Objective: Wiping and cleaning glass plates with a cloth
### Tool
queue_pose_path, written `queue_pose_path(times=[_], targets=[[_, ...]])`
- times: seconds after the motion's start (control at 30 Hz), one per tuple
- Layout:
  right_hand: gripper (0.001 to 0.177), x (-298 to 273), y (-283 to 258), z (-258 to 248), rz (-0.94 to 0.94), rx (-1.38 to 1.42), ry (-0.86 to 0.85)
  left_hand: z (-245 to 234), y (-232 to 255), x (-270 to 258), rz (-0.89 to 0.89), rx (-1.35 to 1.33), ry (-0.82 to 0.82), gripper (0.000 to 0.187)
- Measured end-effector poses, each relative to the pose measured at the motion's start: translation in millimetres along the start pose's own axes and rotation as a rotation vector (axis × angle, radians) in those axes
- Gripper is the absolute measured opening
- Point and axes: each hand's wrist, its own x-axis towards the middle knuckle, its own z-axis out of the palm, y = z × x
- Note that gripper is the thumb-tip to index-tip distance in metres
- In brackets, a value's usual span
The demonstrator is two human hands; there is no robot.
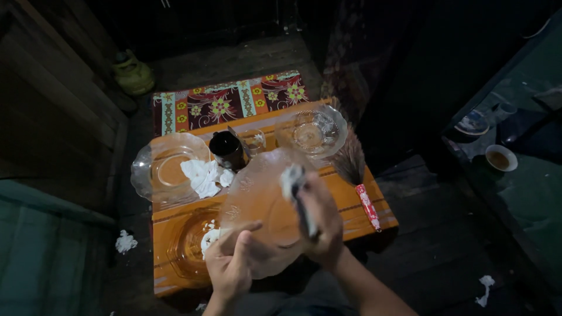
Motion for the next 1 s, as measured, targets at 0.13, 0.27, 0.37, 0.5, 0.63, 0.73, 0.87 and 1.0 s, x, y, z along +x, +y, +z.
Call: queue_pose_path(times=[0.13, 0.27, 0.37, 0.5, 0.63, 0.73, 0.87, 1.0], targets=[[0.055, 32.4, -25.1, -0.4, -0.029, -0.153, 0.069, 6.1, 8.2, -2.5, 0.006, 0.023, -0.059, 0.027], [0.039, 23.1, -9.2, -4.2, -0.212, 0.109, -0.090, 7.2, -3.0, -5.1, -0.009, -0.022, -0.083, 0.030], [0.032, 40.7, -13.8, -7.5, 0.198, 0.028, -0.005, 9.2, 2.3, -5.5, 0.035, 0.107, -0.137, 0.032], [0.039, 25.5, -4.2, -0.4, -0.015, 0.038, -0.099, 9.9, 4.2, -3.0, 0.141, 0.162, -0.149, 0.028], [0.031, 53.6, -11.8, -7.0, 0.044, 0.068, -0.081, 9.2, 5.5, -3.8, 0.093, 0.154, -0.166, 0.033], [0.052, 50.1, -7.5, -4.4, 0.219, -0.022, -0.123, 13.1, 16.8, -2.7, 0.099, 0.112, -0.227, 0.028], [0.049, 30.7, 0.7, 1.1, -0.275, -0.039, -0.269, 9.0, -7.0, -1.7, 0.085, 0.124, -0.220, 0.041], [0.046, 47.4, -2.5, -4.6, 0.041, 0.050, -0.104, 10.5, 6.9, -0.1, -0.066, 0.133, -0.179, 0.038]])
